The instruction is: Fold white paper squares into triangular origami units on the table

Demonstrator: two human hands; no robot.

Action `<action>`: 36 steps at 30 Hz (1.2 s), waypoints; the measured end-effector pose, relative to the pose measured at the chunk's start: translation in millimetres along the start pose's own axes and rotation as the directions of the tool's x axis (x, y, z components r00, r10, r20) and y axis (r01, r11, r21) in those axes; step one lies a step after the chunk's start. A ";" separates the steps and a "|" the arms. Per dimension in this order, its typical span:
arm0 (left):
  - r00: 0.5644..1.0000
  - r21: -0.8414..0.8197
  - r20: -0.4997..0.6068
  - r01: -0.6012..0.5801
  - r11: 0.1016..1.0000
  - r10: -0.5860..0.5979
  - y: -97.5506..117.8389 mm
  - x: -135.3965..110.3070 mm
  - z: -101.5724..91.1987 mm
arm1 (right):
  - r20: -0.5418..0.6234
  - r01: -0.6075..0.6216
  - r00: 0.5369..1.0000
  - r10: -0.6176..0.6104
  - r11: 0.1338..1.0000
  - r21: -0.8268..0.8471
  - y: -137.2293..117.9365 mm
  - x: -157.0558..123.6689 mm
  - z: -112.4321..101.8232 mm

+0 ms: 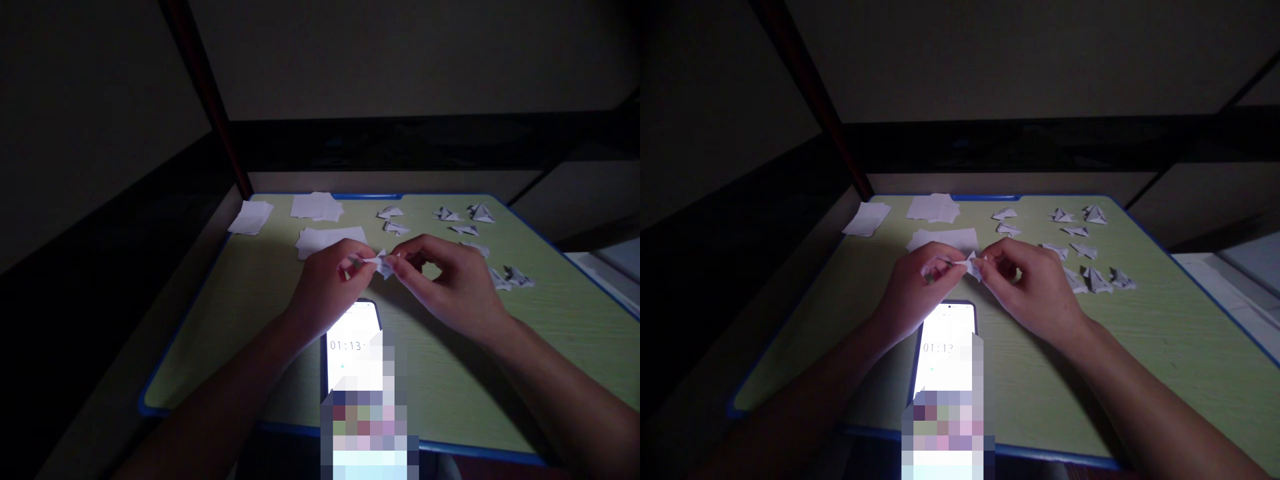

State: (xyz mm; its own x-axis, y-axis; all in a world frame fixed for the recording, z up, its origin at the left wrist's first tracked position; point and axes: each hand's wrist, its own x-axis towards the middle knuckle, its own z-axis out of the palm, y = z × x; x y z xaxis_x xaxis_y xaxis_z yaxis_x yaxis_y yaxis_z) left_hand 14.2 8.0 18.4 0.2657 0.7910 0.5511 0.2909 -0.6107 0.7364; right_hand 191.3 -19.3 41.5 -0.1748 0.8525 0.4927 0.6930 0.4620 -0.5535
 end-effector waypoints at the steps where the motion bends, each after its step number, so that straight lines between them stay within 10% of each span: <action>1: 1.000 -0.011 0.006 0.008 1.000 -0.008 0.1 0.0 0.2 | -0.003 0.001 1.000 -0.001 1.000 -0.001 0.2 0.0 0.1; 29: 0.993 -0.146 0.023 0.118 0.982 -0.116 2.7 0.6 -0.1 | 0.013 -0.153 0.988 0.153 0.970 0.189 -3.3 1.0 -4.8; 36: 0.995 -0.096 -0.050 0.076 0.992 -0.081 2.0 2.7 -2.9 | 0.322 -0.205 0.925 0.201 0.979 -0.022 -22.5 -64.8 -5.7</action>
State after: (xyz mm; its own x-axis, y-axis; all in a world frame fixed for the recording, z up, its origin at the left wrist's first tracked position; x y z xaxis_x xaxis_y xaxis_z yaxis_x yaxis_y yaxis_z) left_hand 12.8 9.0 22.5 0.1951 0.8387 0.5085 0.2206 -0.5427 0.8105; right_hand 191.0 -86.3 25.8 -0.2476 0.9603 0.1289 0.7291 0.2723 -0.6279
